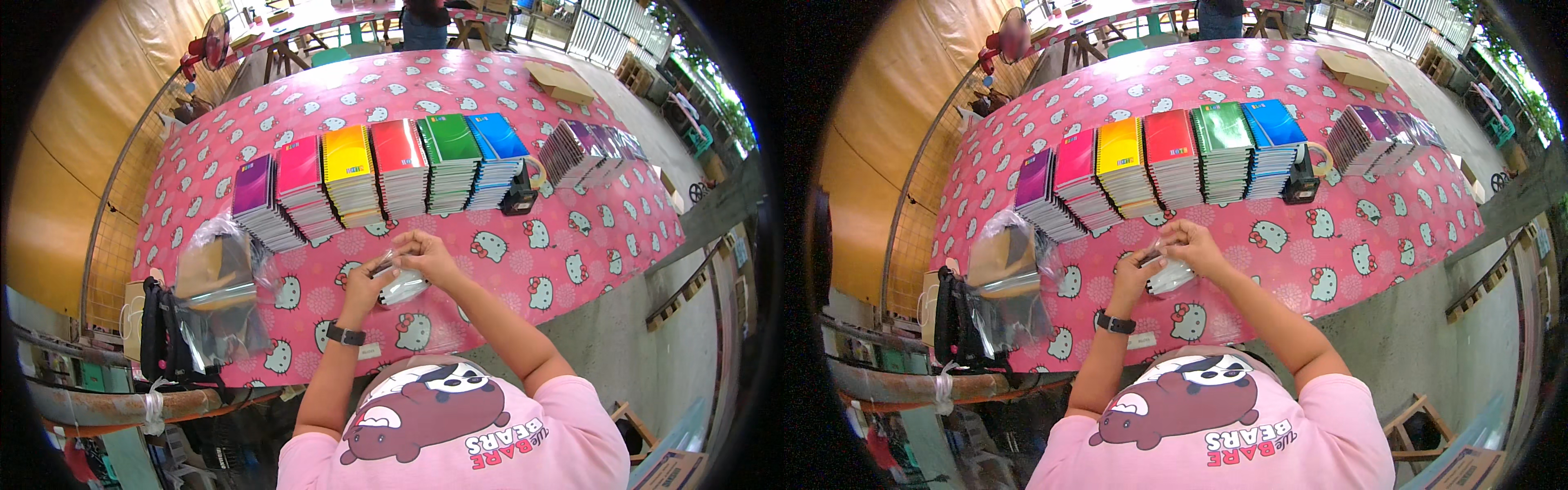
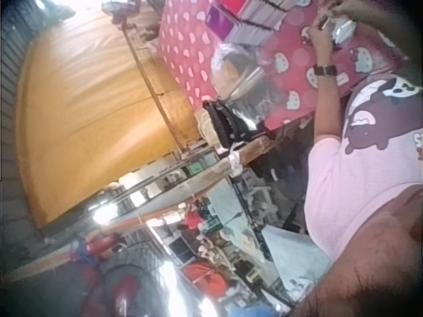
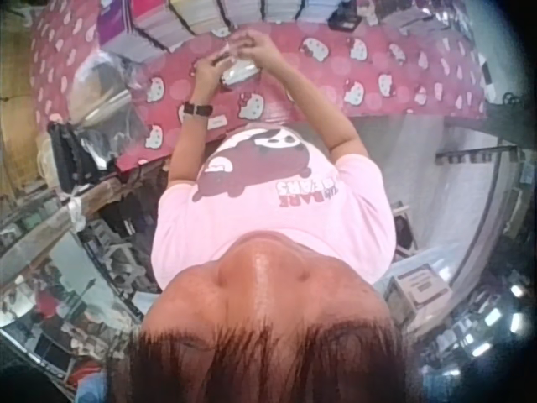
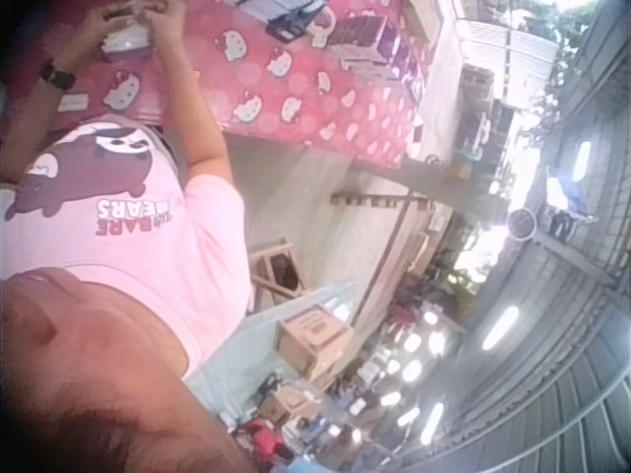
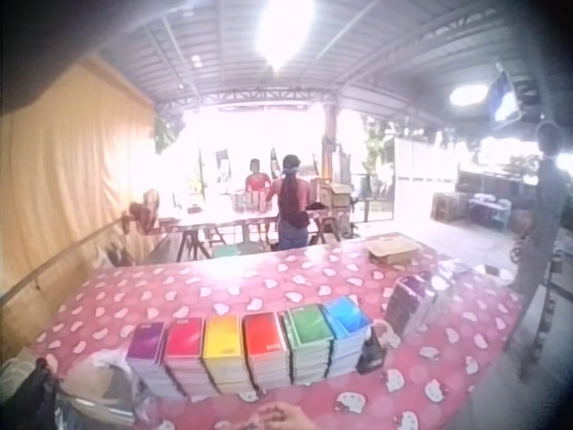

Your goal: The person packages notebooks into a clear plastic bag by hand. The person picks up a stack of small, multicolored notebooks, places them inside a bag, and repeats the process with additional notebooks.

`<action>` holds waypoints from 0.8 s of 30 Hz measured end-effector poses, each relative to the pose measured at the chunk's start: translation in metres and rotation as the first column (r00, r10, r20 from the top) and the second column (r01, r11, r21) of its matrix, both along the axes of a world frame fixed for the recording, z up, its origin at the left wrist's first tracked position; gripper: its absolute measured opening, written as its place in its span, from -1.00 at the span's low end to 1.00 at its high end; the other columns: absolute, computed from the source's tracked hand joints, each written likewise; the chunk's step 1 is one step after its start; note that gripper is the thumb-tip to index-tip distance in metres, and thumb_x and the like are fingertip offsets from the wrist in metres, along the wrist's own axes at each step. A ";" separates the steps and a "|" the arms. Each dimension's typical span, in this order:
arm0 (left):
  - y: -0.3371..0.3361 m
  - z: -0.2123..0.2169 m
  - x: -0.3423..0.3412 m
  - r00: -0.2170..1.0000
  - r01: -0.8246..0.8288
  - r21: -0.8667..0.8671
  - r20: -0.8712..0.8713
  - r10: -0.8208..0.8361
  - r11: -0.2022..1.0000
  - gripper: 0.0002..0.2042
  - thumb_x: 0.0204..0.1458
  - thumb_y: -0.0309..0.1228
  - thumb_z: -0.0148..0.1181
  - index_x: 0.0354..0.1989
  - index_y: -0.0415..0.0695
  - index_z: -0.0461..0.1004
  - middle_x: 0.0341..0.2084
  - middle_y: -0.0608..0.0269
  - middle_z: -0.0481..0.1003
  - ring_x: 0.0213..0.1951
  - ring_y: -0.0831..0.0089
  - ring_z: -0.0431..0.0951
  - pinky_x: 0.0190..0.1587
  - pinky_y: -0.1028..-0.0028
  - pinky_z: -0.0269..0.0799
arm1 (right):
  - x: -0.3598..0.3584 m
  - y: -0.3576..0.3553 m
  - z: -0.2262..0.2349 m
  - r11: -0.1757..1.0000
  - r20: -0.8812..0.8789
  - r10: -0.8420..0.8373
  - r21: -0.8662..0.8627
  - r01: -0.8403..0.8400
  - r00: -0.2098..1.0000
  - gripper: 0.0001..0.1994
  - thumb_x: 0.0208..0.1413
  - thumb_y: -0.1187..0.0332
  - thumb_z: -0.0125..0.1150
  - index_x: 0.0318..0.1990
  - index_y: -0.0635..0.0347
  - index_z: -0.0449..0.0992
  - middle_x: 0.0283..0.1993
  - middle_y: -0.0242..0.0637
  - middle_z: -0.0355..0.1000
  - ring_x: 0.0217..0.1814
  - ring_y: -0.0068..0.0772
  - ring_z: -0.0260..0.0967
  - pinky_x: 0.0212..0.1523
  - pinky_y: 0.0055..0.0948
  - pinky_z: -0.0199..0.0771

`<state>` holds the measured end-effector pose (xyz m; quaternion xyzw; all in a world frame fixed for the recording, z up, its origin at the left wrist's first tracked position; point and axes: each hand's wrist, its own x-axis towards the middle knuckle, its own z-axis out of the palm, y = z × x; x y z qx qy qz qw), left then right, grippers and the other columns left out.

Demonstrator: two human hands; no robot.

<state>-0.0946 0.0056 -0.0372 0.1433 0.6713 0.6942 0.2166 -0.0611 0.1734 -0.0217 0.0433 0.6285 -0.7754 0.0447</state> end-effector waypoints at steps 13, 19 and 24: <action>-0.014 -0.002 0.007 0.940 0.097 0.088 -0.335 -0.063 0.991 -0.41 -0.27 -0.31 0.35 0.03 -0.18 0.36 0.08 0.09 0.25 0.08 0.36 0.26 0.05 0.42 0.20 | 0.007 0.024 -0.013 0.968 -0.089 0.188 0.185 -0.170 0.978 -0.57 -0.08 0.60 0.08 0.03 0.23 0.31 -0.13 -0.32 0.44 -0.15 -0.60 0.37 -0.17 -0.58 0.38; -0.023 0.009 0.018 0.625 -0.008 -0.381 -0.723 -0.293 0.924 -0.40 -0.34 -0.26 0.36 0.00 -0.11 0.38 0.06 0.20 0.32 0.20 0.19 0.15 0.21 0.11 -0.10 | 0.034 0.026 0.017 0.889 -0.429 0.325 0.442 -0.119 0.843 -0.57 -0.06 0.48 0.10 0.05 0.24 0.31 -0.07 -0.27 0.45 -0.02 -0.43 0.37 0.01 -0.39 0.30; -0.027 0.000 0.027 0.554 -0.120 -0.325 -0.806 -0.208 0.938 -0.63 -0.27 -0.45 0.25 -0.17 -0.05 0.52 -0.05 0.26 0.44 0.14 0.21 0.25 0.20 0.10 -0.09 | 0.060 0.001 -0.006 0.548 -0.563 0.273 0.758 0.355 0.780 -0.51 -0.08 0.36 0.21 0.08 0.07 0.31 -0.04 -0.25 0.42 0.11 -0.24 0.28 0.19 -0.12 0.06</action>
